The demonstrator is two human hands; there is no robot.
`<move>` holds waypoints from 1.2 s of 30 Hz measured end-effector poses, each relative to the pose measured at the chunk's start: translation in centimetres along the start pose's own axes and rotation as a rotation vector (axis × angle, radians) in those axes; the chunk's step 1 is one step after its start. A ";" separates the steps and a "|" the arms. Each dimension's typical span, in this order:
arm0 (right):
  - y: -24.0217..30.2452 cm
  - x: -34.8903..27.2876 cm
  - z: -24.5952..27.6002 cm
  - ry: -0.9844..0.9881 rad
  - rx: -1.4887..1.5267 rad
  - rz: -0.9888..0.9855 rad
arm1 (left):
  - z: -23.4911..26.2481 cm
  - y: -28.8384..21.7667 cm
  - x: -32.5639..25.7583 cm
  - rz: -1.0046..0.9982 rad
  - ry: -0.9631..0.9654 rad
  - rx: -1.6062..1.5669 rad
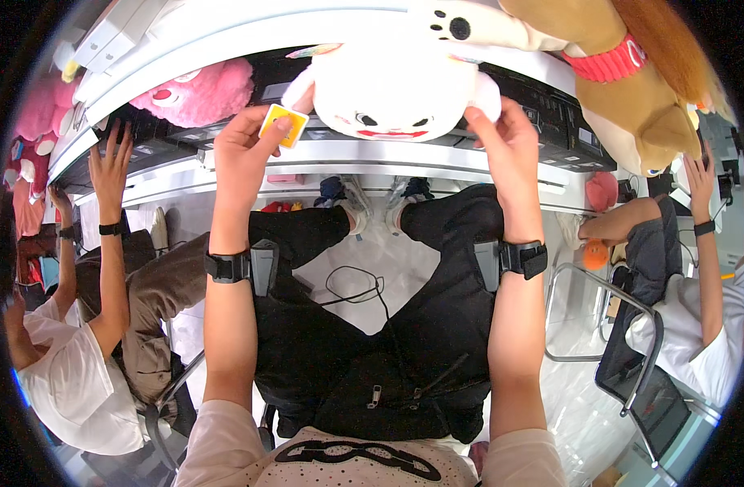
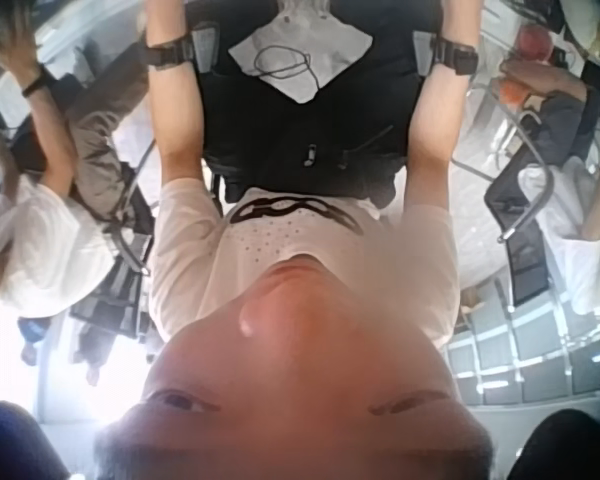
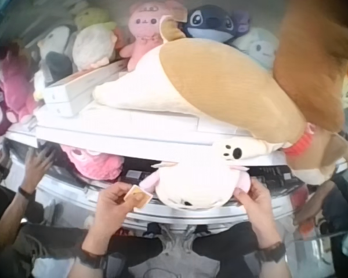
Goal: Organize plush toys and electronics boxes on a store shelf.
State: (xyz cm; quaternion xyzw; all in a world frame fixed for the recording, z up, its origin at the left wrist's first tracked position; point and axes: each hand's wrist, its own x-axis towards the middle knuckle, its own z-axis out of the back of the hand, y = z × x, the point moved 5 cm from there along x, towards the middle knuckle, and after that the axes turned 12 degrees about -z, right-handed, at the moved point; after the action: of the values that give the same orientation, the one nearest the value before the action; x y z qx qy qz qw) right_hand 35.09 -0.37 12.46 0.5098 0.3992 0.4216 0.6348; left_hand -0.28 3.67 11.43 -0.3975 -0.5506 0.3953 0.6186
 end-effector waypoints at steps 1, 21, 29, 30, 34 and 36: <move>0.1 -0.2 -0.6 0.033 -0.035 -0.020 | -0.3 0.0 -0.1 0.024 0.022 -0.012; 1.1 0.0 -1.9 0.006 -0.081 -0.020 | -3.1 -1.1 0.0 0.031 0.098 -0.110; 0.2 0.4 -1.3 0.039 -0.020 -0.050 | -3.5 -0.9 0.2 0.012 0.150 -0.142; 0.3 0.4 -1.3 0.038 -0.019 -0.051 | -3.5 -0.9 0.2 0.028 0.146 -0.138; 0.6 0.2 -1.4 -0.036 -0.016 0.023 | -3.3 -0.8 0.2 0.062 0.152 -0.182; 1.2 -0.2 -1.6 -0.112 -0.019 0.108 | -3.2 -1.0 0.3 0.064 0.155 -0.151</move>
State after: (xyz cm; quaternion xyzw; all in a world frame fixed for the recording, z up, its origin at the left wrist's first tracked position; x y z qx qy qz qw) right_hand 33.40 0.05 13.41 0.5473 0.3312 0.4298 0.6373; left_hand 3.00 3.38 12.19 -0.4899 -0.5161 0.3403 0.6147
